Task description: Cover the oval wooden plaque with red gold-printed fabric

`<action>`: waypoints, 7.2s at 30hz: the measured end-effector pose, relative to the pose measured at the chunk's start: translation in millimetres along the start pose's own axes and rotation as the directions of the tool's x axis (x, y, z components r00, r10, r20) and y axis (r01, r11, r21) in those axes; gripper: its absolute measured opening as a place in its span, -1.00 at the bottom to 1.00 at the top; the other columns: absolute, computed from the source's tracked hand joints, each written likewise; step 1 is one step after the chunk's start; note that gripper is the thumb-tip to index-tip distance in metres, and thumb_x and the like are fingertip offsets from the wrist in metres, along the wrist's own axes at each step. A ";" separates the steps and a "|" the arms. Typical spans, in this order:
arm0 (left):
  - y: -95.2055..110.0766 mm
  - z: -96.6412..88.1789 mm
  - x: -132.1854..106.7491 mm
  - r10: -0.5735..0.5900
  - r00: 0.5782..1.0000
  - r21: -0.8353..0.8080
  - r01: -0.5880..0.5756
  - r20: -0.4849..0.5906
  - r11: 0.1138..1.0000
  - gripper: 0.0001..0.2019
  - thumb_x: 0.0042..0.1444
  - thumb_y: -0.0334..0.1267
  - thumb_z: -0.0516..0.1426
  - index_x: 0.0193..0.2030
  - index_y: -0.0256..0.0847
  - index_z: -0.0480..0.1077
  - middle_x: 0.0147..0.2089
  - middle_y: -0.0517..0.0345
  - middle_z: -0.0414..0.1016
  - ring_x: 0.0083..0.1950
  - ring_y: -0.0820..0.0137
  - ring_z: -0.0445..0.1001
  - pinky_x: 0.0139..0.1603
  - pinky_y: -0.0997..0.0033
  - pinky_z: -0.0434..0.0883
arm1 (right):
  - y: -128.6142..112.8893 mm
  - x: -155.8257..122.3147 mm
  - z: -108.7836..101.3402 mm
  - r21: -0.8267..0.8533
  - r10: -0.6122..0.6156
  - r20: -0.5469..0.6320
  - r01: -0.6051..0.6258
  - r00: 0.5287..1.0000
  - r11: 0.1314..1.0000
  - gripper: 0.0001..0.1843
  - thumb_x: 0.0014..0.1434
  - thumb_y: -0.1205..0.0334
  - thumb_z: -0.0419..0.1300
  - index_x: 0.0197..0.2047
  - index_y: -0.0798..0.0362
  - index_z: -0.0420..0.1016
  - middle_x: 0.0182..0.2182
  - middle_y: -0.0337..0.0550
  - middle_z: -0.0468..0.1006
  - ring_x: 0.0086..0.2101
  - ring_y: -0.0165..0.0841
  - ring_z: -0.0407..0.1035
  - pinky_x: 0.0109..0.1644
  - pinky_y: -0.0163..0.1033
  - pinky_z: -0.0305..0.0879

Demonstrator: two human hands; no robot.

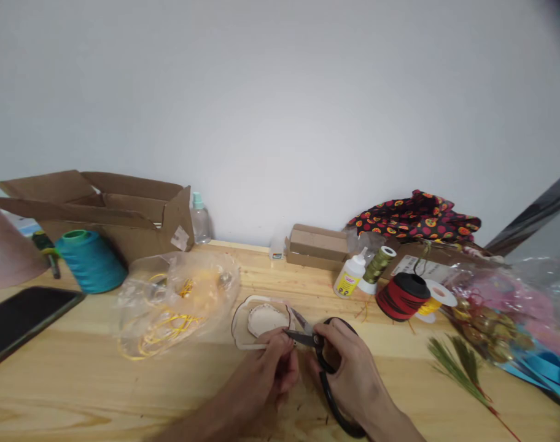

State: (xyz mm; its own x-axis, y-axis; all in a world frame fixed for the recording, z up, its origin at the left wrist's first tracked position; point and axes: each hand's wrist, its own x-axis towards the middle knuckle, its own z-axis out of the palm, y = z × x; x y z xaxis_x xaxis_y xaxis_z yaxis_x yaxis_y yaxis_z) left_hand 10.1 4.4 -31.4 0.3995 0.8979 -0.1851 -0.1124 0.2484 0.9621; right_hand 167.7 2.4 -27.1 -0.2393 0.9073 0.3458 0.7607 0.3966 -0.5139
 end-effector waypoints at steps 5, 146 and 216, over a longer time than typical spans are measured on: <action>5.1 -0.3 -0.4 -0.029 1.000 0.004 0.029 -0.007 1.000 -0.61 0.05 -0.09 -0.16 -0.71 -0.20 0.11 -0.78 0.36 0.07 -0.80 0.61 0.04 -0.79 0.60 0.11 | -0.1 2.2 2.6 -0.027 0.041 0.013 -0.041 0.999 0.999 -0.74 -0.15 0.40 0.14 -0.30 0.00 0.40 -0.45 -0.19 0.36 -0.38 -0.30 0.28 -0.42 -0.31 0.19; 13.6 9.1 -18.1 -0.201 0.972 0.045 0.197 0.118 0.979 -0.55 0.02 -0.03 -0.12 -0.78 -0.20 0.12 -0.83 0.36 0.02 -0.81 0.60 0.01 -0.81 0.60 0.18 | 9.4 4.7 -4.9 -0.050 0.213 -0.026 -0.214 0.977 0.976 -0.82 -0.09 0.26 0.15 -0.33 0.01 0.48 -0.46 -0.18 0.48 -0.47 -0.35 0.30 -0.42 -0.33 0.15; 12.8 -0.1 -4.8 0.023 0.999 -0.096 -0.026 -0.024 0.995 -0.63 0.07 -0.13 -0.10 -0.71 -0.20 0.11 -0.79 0.40 0.02 -0.75 0.60 -0.08 -0.71 0.50 0.34 | 4.2 -5.3 -3.0 0.014 0.049 0.037 -0.049 0.998 0.999 -0.75 -0.14 0.42 0.12 -0.33 0.00 0.45 -0.53 -0.25 0.41 -0.53 -0.41 0.24 -0.49 -0.37 0.09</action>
State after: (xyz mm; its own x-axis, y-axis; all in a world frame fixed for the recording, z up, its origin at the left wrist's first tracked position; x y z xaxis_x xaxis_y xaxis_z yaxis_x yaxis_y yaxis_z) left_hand 6.7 3.3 -18.1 0.3744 0.9120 -0.1675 -0.2091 0.2590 0.9430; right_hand 174.0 -1.1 -28.8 -0.2239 0.9301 0.2913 0.7633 0.3532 -0.5409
